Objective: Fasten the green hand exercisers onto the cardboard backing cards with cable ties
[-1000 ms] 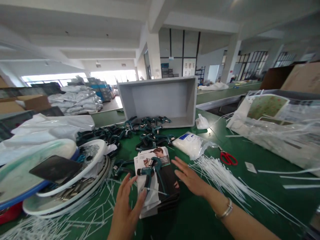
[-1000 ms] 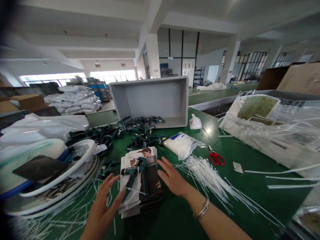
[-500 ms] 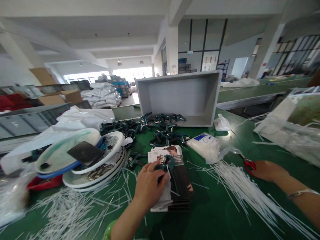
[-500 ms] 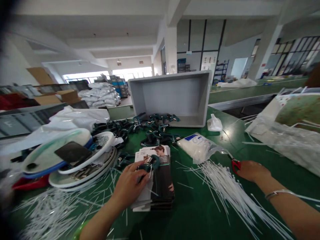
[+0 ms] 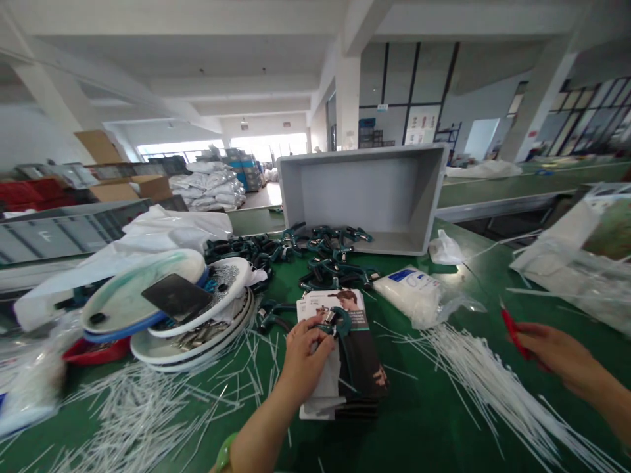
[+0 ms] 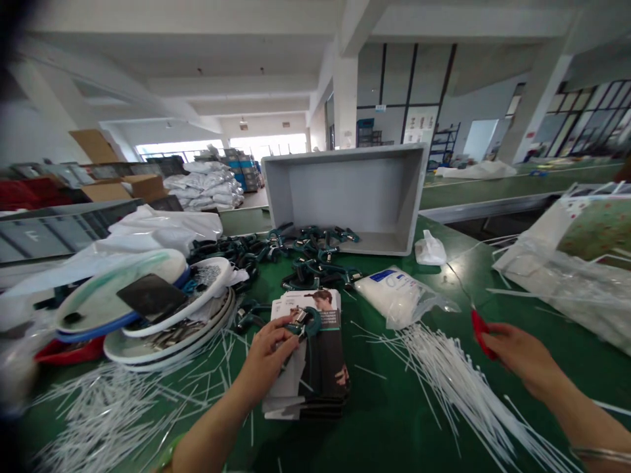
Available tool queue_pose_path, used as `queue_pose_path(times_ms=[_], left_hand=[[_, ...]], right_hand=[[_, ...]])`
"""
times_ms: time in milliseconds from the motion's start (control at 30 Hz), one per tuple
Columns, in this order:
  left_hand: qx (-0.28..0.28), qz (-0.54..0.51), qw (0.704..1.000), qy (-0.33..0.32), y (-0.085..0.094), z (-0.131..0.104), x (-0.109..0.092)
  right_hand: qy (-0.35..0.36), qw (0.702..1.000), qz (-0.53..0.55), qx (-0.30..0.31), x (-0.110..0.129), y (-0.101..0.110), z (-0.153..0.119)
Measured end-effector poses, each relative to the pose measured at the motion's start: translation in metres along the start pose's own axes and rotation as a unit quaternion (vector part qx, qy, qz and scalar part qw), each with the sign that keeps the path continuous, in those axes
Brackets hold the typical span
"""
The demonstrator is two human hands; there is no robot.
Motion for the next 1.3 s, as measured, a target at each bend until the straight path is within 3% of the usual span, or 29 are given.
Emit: queue_pose_path(times_ms=[67,167,233,367,567,767,967,1133,1300], left_hand=[[-0.016,-0.053,0.998,0.013,-0.001,-0.002,0.004],[-0.033,-0.099,0.994,0.028,-0.002,-0.006,0.008],[-0.047,-0.102,0.993,0.032,-0.001,-0.008,0.01],[-0.07,-0.093,0.993,0.027,0.003,-0.011,0.01],[-0.074,-0.074,0.994,0.017,0.004,-0.011,0.005],[-0.062,0.012,0.997,-0.046,0.005,-0.014,-0.008],[-0.039,0.059,0.993,-0.099,0.0,-0.014,-0.016],[-0.048,0.071,0.991,-0.1,0.0,-0.016,-0.012],[-0.127,0.024,0.99,-0.051,0.009,-0.018,0.0]], right_hand=[[0.022,0.997,0.04,0.067,0.042,-0.017,-0.034],[0.228,0.963,-0.048,0.131,0.133,-0.051,-0.097],[0.366,0.919,-0.12,0.086,0.181,-0.067,-0.132],[0.472,0.849,-0.239,-0.016,0.225,-0.082,-0.161],[0.526,0.801,-0.276,-0.078,0.24,-0.083,-0.17],[0.548,0.779,-0.278,-0.123,0.24,-0.096,-0.171],[0.603,0.74,-0.244,-0.171,0.244,-0.094,-0.175],[0.615,0.732,-0.265,-0.125,0.248,-0.098,-0.169],[0.554,0.785,-0.278,0.016,0.245,-0.104,-0.155]])
Point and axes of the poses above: each hand's wrist, its own z-axis towards the middle knuckle, its own y-axis out of the back of the hand, x = y × z, the point moved 7 cm from there along z, towards the middle knuckle, and after that the axes turned 12 degrees about -y, right-handed, at the moved point
